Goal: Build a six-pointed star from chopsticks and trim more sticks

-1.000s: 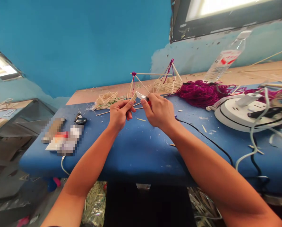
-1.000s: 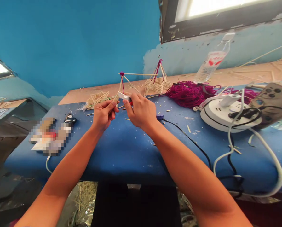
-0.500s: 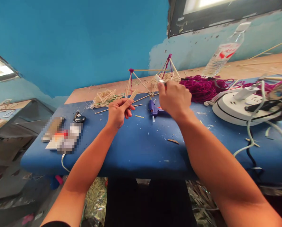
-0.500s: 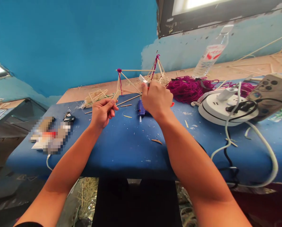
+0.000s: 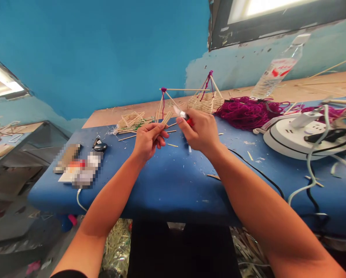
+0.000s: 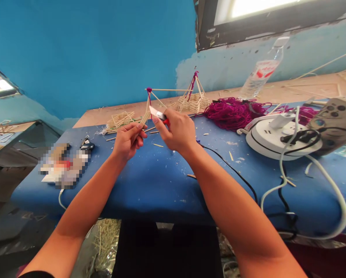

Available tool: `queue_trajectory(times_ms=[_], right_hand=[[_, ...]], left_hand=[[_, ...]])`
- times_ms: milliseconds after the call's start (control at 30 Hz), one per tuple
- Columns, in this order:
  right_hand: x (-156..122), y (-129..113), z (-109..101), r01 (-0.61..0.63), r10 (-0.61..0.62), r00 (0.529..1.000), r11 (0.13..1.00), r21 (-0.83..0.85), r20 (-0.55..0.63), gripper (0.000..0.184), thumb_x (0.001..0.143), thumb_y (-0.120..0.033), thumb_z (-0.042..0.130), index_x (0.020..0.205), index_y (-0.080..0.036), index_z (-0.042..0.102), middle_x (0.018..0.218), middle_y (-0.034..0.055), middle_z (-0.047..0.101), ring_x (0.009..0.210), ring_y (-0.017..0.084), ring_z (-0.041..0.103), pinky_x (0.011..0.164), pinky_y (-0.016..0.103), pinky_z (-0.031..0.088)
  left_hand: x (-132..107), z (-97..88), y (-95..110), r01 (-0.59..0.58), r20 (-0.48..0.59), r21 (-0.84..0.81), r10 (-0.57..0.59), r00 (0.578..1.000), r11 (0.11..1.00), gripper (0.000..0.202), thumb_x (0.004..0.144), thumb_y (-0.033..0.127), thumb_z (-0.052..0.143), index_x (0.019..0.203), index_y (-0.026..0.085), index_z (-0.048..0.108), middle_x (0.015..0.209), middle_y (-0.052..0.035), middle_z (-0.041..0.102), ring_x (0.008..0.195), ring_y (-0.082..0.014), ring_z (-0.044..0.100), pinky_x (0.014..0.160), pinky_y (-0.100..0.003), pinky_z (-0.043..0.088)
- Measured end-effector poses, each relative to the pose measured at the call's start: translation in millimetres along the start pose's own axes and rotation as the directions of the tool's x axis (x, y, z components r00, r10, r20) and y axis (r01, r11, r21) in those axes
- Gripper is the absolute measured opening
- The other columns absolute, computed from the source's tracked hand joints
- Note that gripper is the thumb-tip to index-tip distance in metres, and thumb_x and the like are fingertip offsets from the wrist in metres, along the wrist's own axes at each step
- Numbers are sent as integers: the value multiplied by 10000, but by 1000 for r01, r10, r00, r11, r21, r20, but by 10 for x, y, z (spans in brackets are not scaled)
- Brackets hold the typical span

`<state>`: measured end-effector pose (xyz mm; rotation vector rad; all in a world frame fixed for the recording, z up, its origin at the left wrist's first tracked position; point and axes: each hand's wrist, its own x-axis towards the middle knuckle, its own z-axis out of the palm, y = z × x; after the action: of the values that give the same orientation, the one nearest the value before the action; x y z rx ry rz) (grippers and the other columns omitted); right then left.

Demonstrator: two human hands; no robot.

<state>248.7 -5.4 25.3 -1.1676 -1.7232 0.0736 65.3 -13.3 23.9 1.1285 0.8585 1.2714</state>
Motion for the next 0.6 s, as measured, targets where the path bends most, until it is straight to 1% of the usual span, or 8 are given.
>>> queue_trajectory(times_ms=[67, 100, 167, 233, 300, 400, 500, 600], right_hand=[[22, -10, 7, -46, 57, 997, 975, 216, -44, 355, 899, -533, 632, 738, -241, 508, 627, -23, 498, 603, 136, 403, 629, 326, 309], [29, -21, 16, -75, 94, 995, 938, 338, -42, 329, 875, -533, 676, 777, -237, 570, 641, -25, 527, 612, 134, 428, 632, 318, 338], [28, -52, 45, -145, 154, 988, 829, 540, 29, 339, 833, -557, 747, 854, -226, 674, 683, -16, 587, 639, 138, 477, 625, 309, 376], [11, -82, 88, -222, 171, 975, 740, 635, 142, 394, 788, -596, 805, 825, -214, 717, 670, -13, 584, 641, 138, 489, 601, 304, 383], [-10, -101, 130, -261, 171, 965, 707, 658, 199, 426, 756, -606, 843, 713, -206, 702, 646, -12, 561, 640, 134, 492, 591, 299, 388], [-27, -98, 153, -268, 185, 963, 716, 645, 195, 456, 745, -568, 867, 598, -205, 634, 652, 2, 578, 644, 133, 516, 583, 296, 410], [-14, -60, 107, -317, 159, 940, 736, 598, 301, 420, 744, -502, 880, 588, -204, 630, 645, 15, 610, 619, 138, 539, 568, 303, 431], [9, -4, 38, -356, 101, 881, 784, 509, 462, 400, 767, -466, 864, 575, -195, 641, 623, 31, 634, 611, 149, 549, 584, 319, 435]], left_hand=[[10, -6, -20, 33, 43, -26, -32, 999, 999, 332, 726, 430, 901, 819, 146, 756, 609, 14, 710, 399, -76, 584, 358, -184, 351], [16, -5, -38, 41, 59, -39, -39, 998, 998, 345, 725, 438, 909, 836, 148, 758, 625, 15, 719, 417, -80, 601, 374, -185, 376], [29, 5, -90, 47, 68, -52, -43, 997, 998, 394, 717, 480, 926, 877, 158, 763, 672, 11, 746, 476, -94, 652, 431, -189, 450], [45, 23, -157, 46, 71, -40, -43, 997, 998, 488, 679, 565, 948, 903, 171, 767, 728, -6, 775, 571, -122, 718, 530, -211, 537], [68, 32, -224, 36, 110, -2, -36, 993, 999, 592, 616, 665, 958, 891, 175, 774, 758, -31, 793, 663, -161, 765, 639, -256, 598], [121, -3, -286, -24, 211, 86, 6, 977, 996, 642, 616, 763, 918, 846, 175, 799, 777, -53, 805, 765, -192, 791, 759, -300, 622], [182, -109, -301, -135, 313, 226, 60, 948, 965, 565, 671, 722, 913, 787, 175, 831, 813, -57, 819, 858, -187, 784, 857, -296, 606], [230, -227, -335, -123, 375, 323, -7, 927, 938, 488, 658, 609, 968, 825, 164, 861, 859, -76, 831, 844, -194, 773, 857, -322, 611]])
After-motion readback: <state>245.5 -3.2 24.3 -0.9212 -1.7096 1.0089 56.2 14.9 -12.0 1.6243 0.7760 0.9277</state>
